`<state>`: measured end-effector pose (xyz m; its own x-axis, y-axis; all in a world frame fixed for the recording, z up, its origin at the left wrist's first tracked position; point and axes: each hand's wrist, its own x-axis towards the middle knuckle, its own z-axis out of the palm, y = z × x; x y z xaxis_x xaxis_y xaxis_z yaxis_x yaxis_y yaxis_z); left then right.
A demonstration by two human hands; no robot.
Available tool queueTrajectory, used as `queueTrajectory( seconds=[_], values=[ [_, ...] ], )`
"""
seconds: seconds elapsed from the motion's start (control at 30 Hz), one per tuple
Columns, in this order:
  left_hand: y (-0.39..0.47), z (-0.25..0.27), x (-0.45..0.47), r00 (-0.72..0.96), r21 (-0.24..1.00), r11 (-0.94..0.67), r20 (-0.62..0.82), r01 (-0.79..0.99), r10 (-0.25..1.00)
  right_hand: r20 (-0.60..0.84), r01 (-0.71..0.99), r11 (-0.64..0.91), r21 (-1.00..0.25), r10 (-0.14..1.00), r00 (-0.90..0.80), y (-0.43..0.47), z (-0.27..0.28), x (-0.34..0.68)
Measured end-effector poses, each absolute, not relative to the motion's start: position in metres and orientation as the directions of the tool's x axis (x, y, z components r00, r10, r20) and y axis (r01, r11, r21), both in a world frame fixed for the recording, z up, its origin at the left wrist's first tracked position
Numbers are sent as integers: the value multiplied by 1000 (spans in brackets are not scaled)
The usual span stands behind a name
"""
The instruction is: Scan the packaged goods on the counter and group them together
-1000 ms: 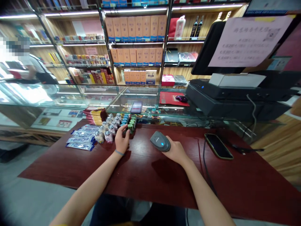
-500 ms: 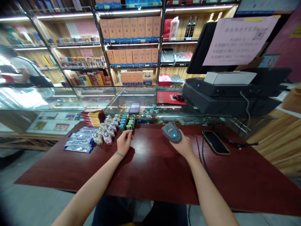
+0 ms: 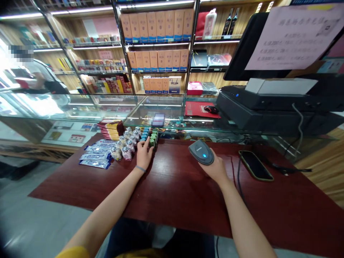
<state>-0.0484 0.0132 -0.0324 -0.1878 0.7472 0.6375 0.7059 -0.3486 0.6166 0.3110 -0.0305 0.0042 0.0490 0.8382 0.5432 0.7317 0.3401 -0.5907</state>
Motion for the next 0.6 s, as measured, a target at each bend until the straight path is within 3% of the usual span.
queueTrajectory(
  seconds=[0.27, 0.47, 0.6],
  values=[
    [10, -28, -53, -221, 663, -348, 617, 663, 755, 545, 719, 349, -601, 837, 50, -33, 8, 309],
    [3, -18, -56, -142, 614, -398, 645, 682, 751, 543, 720, 338, -605, 837, 63, -35, 13, 308],
    [0, -12, -49, -181, 741, -441, 591, 506, 786, 533, 727, 326, -605, 844, 66, -36, 18, 308]
  ],
)
